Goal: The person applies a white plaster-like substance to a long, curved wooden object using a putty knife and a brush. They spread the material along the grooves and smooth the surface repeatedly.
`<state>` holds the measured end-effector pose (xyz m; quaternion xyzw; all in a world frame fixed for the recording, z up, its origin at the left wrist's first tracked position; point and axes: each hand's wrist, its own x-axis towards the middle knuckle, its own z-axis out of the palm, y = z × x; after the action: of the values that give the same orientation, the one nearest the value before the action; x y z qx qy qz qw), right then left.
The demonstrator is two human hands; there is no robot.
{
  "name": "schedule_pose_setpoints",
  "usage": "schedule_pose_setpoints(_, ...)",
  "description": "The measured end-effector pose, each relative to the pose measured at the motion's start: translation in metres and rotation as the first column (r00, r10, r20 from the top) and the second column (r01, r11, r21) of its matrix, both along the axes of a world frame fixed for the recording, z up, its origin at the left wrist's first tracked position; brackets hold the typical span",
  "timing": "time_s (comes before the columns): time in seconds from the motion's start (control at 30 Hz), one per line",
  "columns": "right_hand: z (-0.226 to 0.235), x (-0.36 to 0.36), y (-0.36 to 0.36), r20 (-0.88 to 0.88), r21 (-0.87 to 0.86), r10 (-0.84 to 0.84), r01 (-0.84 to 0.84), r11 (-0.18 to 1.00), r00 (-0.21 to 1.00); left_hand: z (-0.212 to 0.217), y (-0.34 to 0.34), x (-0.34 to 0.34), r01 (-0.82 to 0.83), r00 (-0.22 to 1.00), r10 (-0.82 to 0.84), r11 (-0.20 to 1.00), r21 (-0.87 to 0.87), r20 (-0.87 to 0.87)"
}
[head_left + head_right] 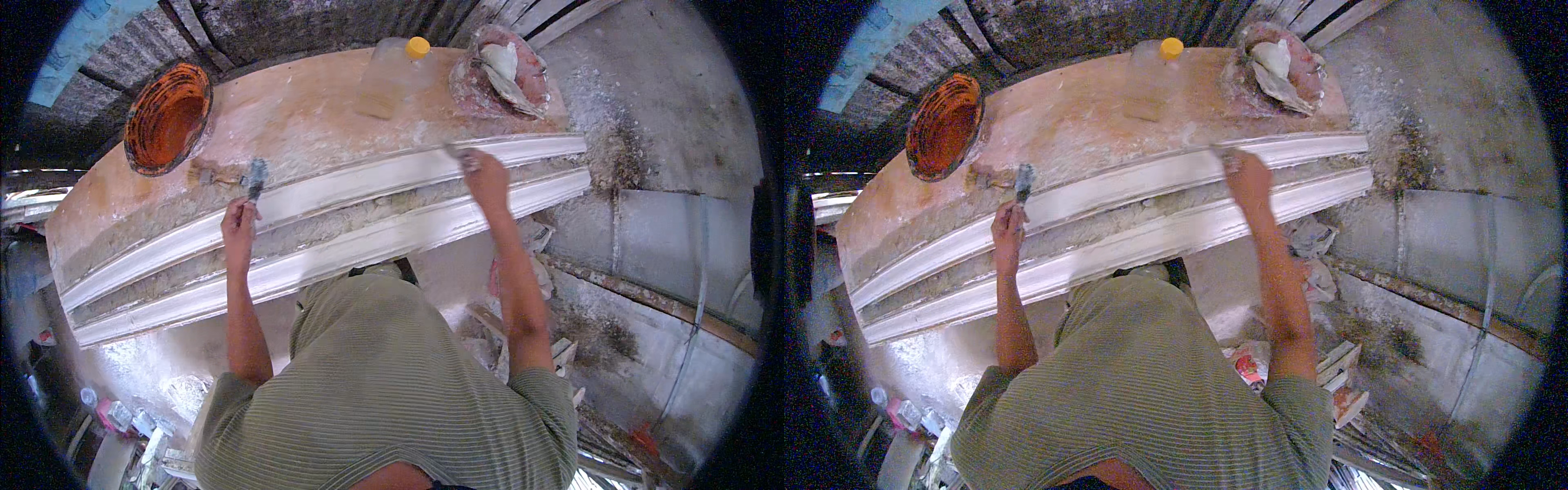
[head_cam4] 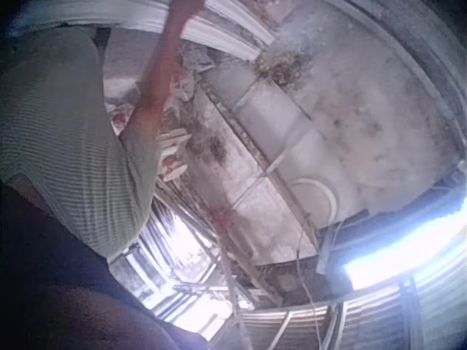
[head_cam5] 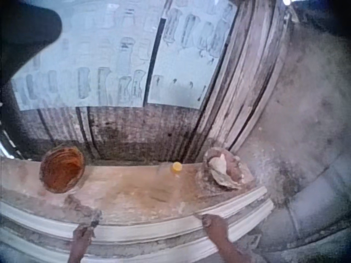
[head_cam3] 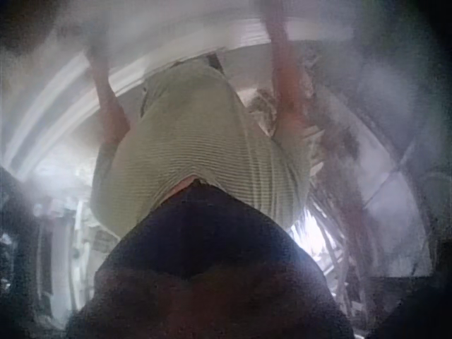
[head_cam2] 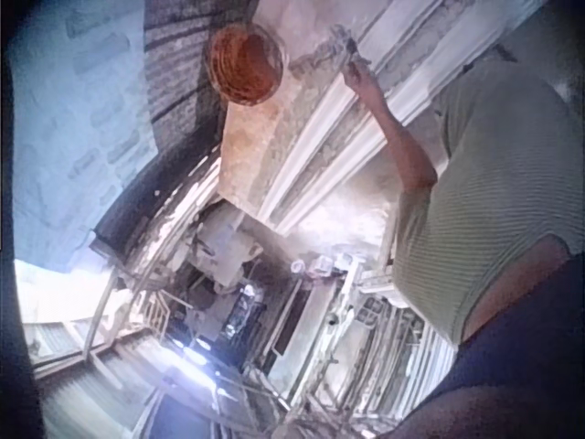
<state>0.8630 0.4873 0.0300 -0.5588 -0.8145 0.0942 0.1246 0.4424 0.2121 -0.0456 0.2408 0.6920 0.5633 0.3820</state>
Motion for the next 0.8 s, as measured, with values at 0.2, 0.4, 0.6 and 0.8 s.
schedule_pose_setpoints(0.2,-0.012,-0.146,-0.143,-0.216,-0.404,0.307,-0.371,0.836,0.927,0.017,0.045,0.012,0.274,0.892,-0.304,0.952,-0.137,-0.333)
schedule_pose_setpoints(0.4,-0.034,-0.061,-0.098,-0.178,-0.400,-0.150,0.068,0.914,0.973,0.040,0.035,-0.027,0.401,0.715,-0.563,0.816,-0.416,-0.415)
schedule_pose_setpoints(0.6,-0.018,0.027,-0.096,-0.453,-0.244,-0.442,0.369,0.897,0.774,0.042,0.015,-0.066,0.350,0.576,-0.622,0.774,-0.527,-0.530)
schedule_pose_setpoints(0.8,-0.008,0.023,-0.115,-0.594,-0.344,-0.498,0.359,0.867,0.632,0.024,0.023,-0.073,0.394,0.498,-0.643,0.765,-0.509,-0.582)
